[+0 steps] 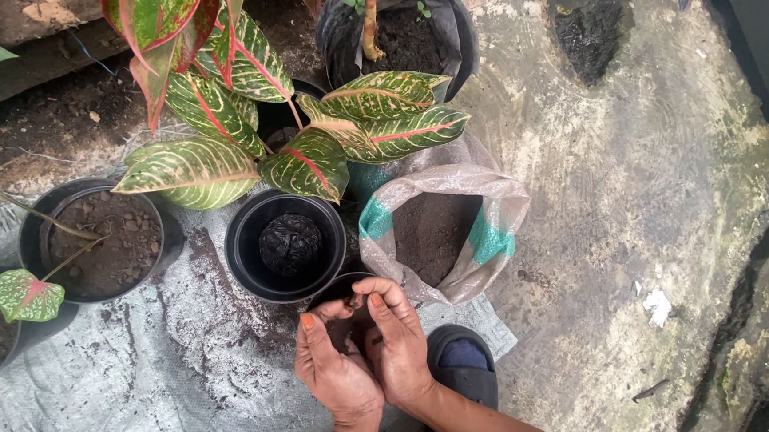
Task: Planting a small plant into a black pot using soil from a plastic bag
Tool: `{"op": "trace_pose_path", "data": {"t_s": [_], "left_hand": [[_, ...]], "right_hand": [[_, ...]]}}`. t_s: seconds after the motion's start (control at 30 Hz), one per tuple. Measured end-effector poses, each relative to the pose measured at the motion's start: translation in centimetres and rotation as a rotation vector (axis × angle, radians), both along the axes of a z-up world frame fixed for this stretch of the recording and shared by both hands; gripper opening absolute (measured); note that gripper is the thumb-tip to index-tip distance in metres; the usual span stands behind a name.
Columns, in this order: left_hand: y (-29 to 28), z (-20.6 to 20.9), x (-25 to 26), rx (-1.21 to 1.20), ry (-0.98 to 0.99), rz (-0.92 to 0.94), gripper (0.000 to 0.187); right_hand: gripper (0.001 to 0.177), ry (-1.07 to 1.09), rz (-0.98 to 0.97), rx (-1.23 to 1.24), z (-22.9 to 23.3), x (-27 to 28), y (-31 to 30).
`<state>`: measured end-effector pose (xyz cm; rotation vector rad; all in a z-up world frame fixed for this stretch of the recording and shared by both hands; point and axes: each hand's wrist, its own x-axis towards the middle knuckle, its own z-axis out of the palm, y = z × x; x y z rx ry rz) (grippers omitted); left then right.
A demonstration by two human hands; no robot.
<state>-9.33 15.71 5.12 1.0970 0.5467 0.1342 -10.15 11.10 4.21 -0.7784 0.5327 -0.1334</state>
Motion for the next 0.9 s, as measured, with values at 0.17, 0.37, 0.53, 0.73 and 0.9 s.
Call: {"op": "trace_pose_path", "data": {"t_s": [0.17, 0.37, 0.53, 0.73, 0.9], "left_hand": [[0.1, 0.3, 0.0, 0.005, -0.011, 0.001, 0.038], [0.2, 0.7, -0.3, 0.009, -0.029, -0.001, 0.039], [0.3, 0.8, -0.5, 0.011, -0.041, -0.006, 0.040], [0.4, 1.2, -0.6, 0.075, -0.088, -0.027, 0.042], [0.3, 1.7, -0.5, 0.243, -0.100, -0.047, 0.041]], "right_hand": [[0.014, -0.030, 0.000, -0.010, 0.3, 0.0, -0.1], [0.013, 0.012, -0.010, -0.077, 0.7, -0.1, -0.5], [0.016, 0.000, 0.008, -0.208, 1.2, -0.3, -0.8], [0.014, 0.018, -0.002, -0.198, 1.0, -0.6, -1.1], [0.012, 0.020, 0.063, -0.359, 2.1, -0.5, -1.1]]}}
